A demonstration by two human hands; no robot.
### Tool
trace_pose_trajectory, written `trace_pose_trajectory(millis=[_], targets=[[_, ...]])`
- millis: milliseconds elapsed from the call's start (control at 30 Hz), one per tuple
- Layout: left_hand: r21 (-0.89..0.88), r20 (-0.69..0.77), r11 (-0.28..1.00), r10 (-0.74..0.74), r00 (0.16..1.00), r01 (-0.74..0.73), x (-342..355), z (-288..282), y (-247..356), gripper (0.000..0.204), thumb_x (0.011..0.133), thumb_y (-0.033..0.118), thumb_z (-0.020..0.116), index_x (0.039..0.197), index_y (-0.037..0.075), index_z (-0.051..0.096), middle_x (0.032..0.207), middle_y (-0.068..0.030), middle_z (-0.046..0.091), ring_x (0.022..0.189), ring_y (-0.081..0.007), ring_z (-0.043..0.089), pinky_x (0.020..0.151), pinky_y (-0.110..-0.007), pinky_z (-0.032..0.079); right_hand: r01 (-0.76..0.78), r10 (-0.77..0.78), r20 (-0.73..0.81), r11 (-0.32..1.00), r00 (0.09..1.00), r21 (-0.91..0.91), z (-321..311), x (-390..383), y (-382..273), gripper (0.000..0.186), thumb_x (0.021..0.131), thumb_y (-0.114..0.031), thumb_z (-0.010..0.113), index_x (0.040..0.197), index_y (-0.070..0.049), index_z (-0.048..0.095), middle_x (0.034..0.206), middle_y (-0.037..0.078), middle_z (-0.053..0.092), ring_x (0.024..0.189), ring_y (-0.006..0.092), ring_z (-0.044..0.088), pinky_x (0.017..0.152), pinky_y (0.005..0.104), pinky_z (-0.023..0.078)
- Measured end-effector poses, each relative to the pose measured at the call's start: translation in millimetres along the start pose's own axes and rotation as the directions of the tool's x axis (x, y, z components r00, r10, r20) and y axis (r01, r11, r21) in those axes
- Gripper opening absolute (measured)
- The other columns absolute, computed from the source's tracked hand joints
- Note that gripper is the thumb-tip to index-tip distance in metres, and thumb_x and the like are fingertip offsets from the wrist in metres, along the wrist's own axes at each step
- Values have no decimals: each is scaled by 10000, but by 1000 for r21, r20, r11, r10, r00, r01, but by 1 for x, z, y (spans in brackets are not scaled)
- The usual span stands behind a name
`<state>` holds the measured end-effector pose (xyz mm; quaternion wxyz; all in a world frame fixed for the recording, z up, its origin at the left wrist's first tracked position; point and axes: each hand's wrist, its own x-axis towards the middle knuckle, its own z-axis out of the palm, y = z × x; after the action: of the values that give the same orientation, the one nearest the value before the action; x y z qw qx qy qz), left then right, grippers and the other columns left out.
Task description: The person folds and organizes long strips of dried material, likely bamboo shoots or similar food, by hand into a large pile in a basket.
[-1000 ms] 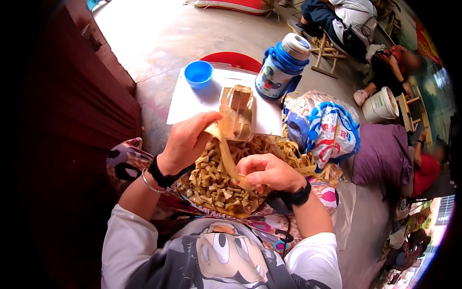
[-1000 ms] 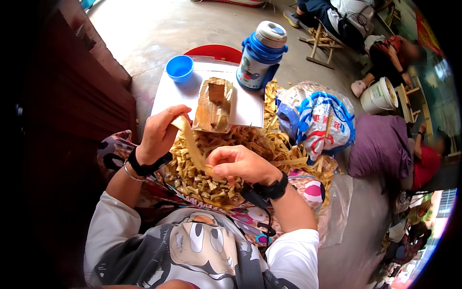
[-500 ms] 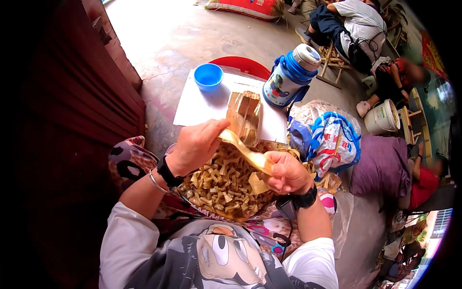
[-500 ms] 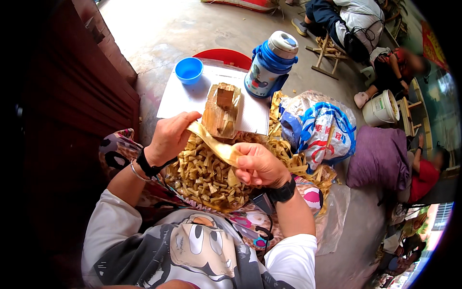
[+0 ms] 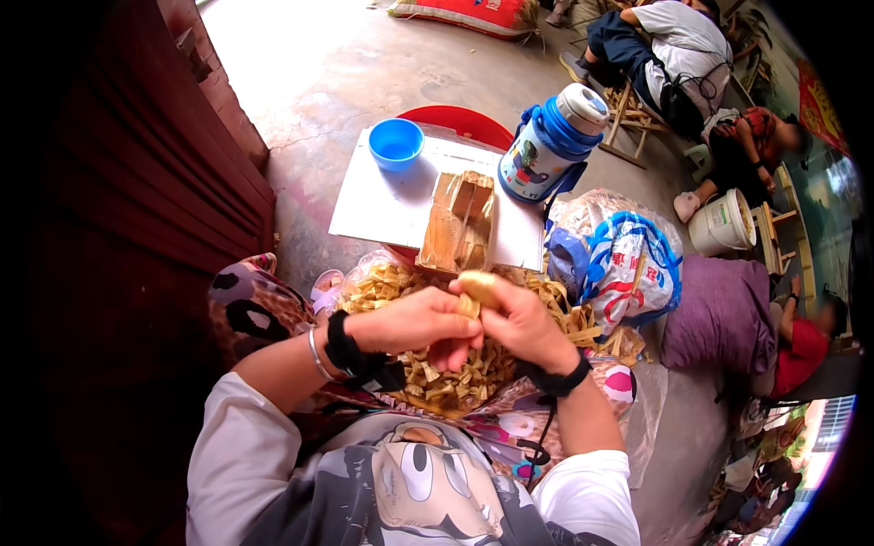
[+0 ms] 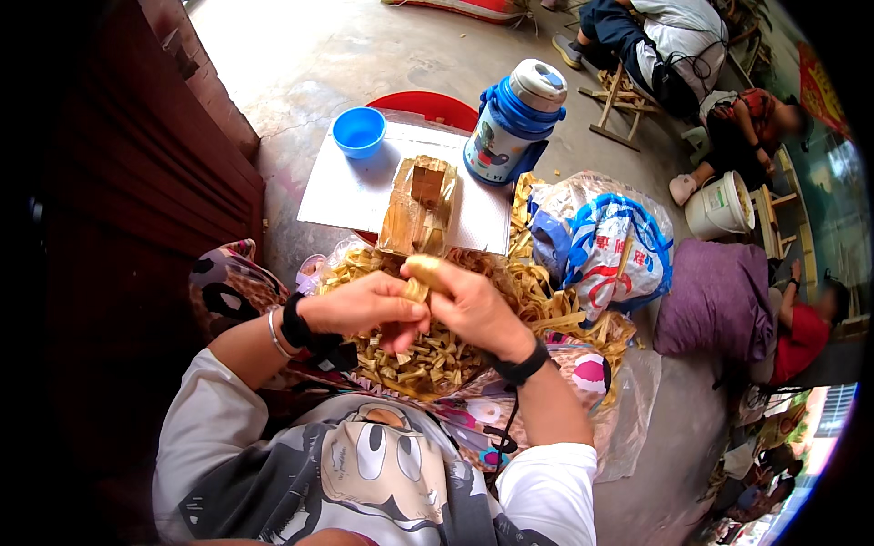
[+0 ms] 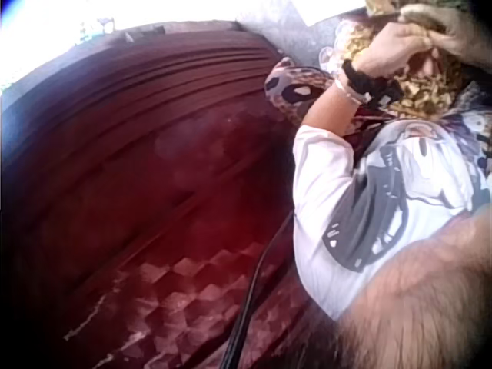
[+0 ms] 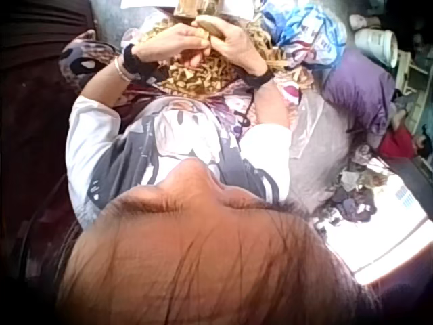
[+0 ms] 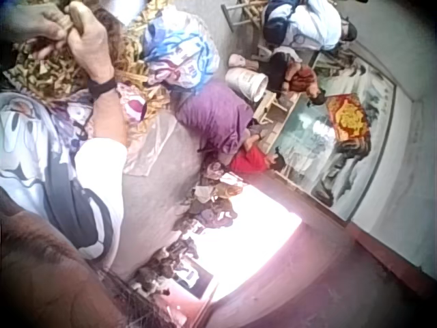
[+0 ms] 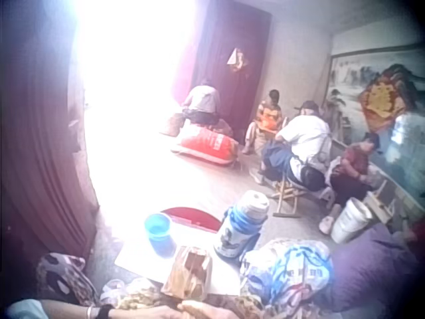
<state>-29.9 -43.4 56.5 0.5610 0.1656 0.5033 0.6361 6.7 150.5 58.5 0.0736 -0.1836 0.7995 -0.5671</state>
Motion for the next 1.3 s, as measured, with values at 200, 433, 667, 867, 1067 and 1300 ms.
trace_pose_trajectory(millis=[200,433,667,867,1067,1300], targets=[[123,-225,908,418,880,-399,-2,-16,4,220,909,123,563,1093,13,508,924,-46,587,679,-66,551,541,-204,453,-307,363,7,777,932,550,-2,-5,2,253,893,-167,613,1098,-76,495,777,44,623,552,56,556,436,170,428],[113,-102,926,372,922,-361,11,-18,-13,455,913,118,575,1321,36,390,1058,-41,572,819,-65,551,632,-201,481,-314,351,65,721,934,618,-9,-5,7,170,941,-198,550,1050,-79,603,758,0,628,500,1,488,420,139,407],[362,-313,917,291,904,-170,9,-14,-3,257,910,110,558,1139,-3,532,856,27,585,738,-46,553,642,-196,465,-274,380,-49,746,924,607,-3,-6,13,181,937,-192,557,1038,-57,621,797,8,627,566,39,551,433,158,436],[861,75,199,860,504,-469,6,0,8,194,786,48,570,962,15,494,1105,-177,531,938,-348,561,771,-354,489,-314,399,163,349,903,883,1,-2,12,185,943,-219,539,1072,-85,551,792,-12,599,509,37,516,410,155,402],[803,-231,533,691,685,-267,14,-8,-7,119,827,70,568,920,9,525,804,-148,587,699,-266,597,622,-332,474,-270,362,-18,725,932,633,6,-4,12,266,874,-167,637,1080,-33,538,852,-8,605,656,67,560,589,190,477],[834,-254,501,720,645,-231,13,-6,-10,172,790,48,599,941,16,522,791,-138,577,683,-273,592,592,-327,467,-11,27,-164,995,986,95,9,-3,23,177,870,-39,548,1021,8,629,1206,39,504,898,106,560,753,242,484]])
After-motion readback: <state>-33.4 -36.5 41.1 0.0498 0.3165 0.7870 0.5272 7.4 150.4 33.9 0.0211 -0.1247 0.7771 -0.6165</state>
